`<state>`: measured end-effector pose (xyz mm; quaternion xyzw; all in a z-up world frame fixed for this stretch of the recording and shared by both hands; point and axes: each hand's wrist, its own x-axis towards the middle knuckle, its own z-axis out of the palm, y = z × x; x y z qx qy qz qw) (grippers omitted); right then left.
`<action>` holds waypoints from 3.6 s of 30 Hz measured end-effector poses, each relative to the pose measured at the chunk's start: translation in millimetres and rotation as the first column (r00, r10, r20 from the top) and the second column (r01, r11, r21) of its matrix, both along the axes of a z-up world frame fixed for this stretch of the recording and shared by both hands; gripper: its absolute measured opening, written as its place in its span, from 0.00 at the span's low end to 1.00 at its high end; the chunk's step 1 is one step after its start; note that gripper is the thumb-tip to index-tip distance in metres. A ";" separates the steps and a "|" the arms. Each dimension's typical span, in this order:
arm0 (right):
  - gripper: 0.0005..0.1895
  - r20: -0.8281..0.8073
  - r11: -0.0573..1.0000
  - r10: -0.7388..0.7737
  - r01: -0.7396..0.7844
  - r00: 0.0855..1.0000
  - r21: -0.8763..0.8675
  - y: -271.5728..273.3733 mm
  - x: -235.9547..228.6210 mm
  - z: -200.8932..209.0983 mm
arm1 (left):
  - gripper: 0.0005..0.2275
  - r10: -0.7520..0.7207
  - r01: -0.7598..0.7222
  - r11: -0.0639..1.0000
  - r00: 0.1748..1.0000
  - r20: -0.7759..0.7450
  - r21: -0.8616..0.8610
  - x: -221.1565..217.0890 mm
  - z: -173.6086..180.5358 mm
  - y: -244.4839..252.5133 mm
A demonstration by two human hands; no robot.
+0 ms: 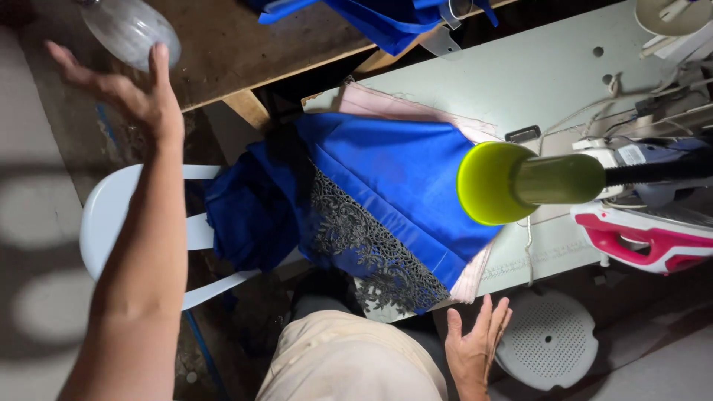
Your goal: Ironing a blue fabric and carefully aligning a black lace trim on its surface
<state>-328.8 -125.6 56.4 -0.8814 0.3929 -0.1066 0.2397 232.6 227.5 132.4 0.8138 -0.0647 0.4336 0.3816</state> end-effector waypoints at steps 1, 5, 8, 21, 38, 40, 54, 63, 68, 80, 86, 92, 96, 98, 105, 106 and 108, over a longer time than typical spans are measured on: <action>0.43 0.030 1.000 -0.001 0.000 1.000 0.019 -0.3 4.1 0.0 | 0.54 0.033 -0.023 0.997 0.989 -0.144 0.067 17.0 -4.2 11.5; 0.40 0.080 0.997 0.002 -0.009 0.997 0.076 1.4 16.0 25.4 | 0.56 0.099 0.023 0.982 0.784 -0.613 0.188 48.8 0.4 7.9; 0.37 0.139 0.995 0.066 -0.075 0.988 0.062 1.7 23.5 49.3 | 0.27 0.042 -0.024 0.970 0.997 -0.068 0.244 69.4 -4.0 7.0; 0.53 0.399 0.649 0.420 -0.577 0.815 0.496 18.3 180.8 92.1 | 0.37 -0.723 0.514 0.679 0.347 -0.597 -0.523 -371.7 -45.5 -190.9; 0.16 -0.365 0.752 0.395 -0.068 0.843 0.656 10.6 220.9 66.1 | 0.44 -0.541 0.105 0.782 -0.374 -0.754 -0.614 -392.1 -56.0 -212.2; 0.15 -0.370 0.756 0.382 -0.056 0.847 0.652 5.8 213.9 74.2 | 0.44 -0.529 0.136 0.763 -0.428 -0.732 -0.631 -388.6 -30.5 -215.6; 0.16 -0.492 0.777 0.191 0.175 0.849 0.605 -31.6 118.9 88.4 | 0.45 -0.512 0.127 0.516 -0.747 -0.424 -0.847 -416.3 12.5 -267.4; 0.19 -0.595 0.752 -0.012 0.400 0.804 0.524 -40.7 75.2 86.6 | 0.48 -0.347 0.190 0.571 -0.826 -0.445 -0.799 -451.1 -20.0 -283.6; 0.20 -0.532 0.750 -0.018 0.363 0.847 0.553 -33.5 86.5 89.5 | 0.47 -0.416 0.161 0.496 -0.819 -0.395 -0.854 -441.5 -7.1 -283.6; 0.38 0.316 0.894 -0.444 0.388 0.839 0.224 -159.3 10.9 40.8 | 0.18 -0.476 0.543 0.791 0.255 -0.842 -0.283 -231.5 58.2 -110.0; 0.55 0.127 0.766 -0.640 0.617 0.758 0.180 -281.9 -5.0 10.1 | 0.42 -0.436 0.432 0.895 0.802 -0.408 -0.107 -31.9 3.1 -15.8; 0.26 0.272 0.761 -0.649 0.602 0.710 0.244 -322.5 9.9 -10.6 | 0.21 0.084 0.010 0.989 0.787 -0.611 0.149 28.4 -35.8 -0.1; 0.38 0.132 0.692 -0.720 0.690 0.681 0.214 -341.1 10.6 -11.3 | 0.18 0.043 0.050 0.987 0.827 -0.560 0.151 3.5 -63.8 6.2; 0.12 0.410 0.894 -0.420 0.446 0.810 0.033 -339.5 14.8 6.1 | 0.16 -0.058 0.147 0.979 0.862 -0.503 0.139 -11.8 -79.6 -5.6; 0.32 -0.167 0.819 0.053 -0.139 0.984 -0.557 -333.4 -75.1 56.0 | 0.12 -0.215 0.275 0.952 0.916 -0.338 0.138 -100.4 -63.8 -62.8; 0.29 -0.094 0.948 0.139 -0.160 0.986 -0.274 -300.5 -60.2 77.5 | 0.16 -0.263 0.326 0.935 0.903 -0.340 0.142 -141.9 -45.9 -90.2; 0.32 -0.001 0.977 0.211 -0.211 0.977 0.042 -237.0 -20.4 112.8 | 0.21 -0.305 0.374 0.916 0.885 -0.351 0.147 -192.7 -52.9 -131.2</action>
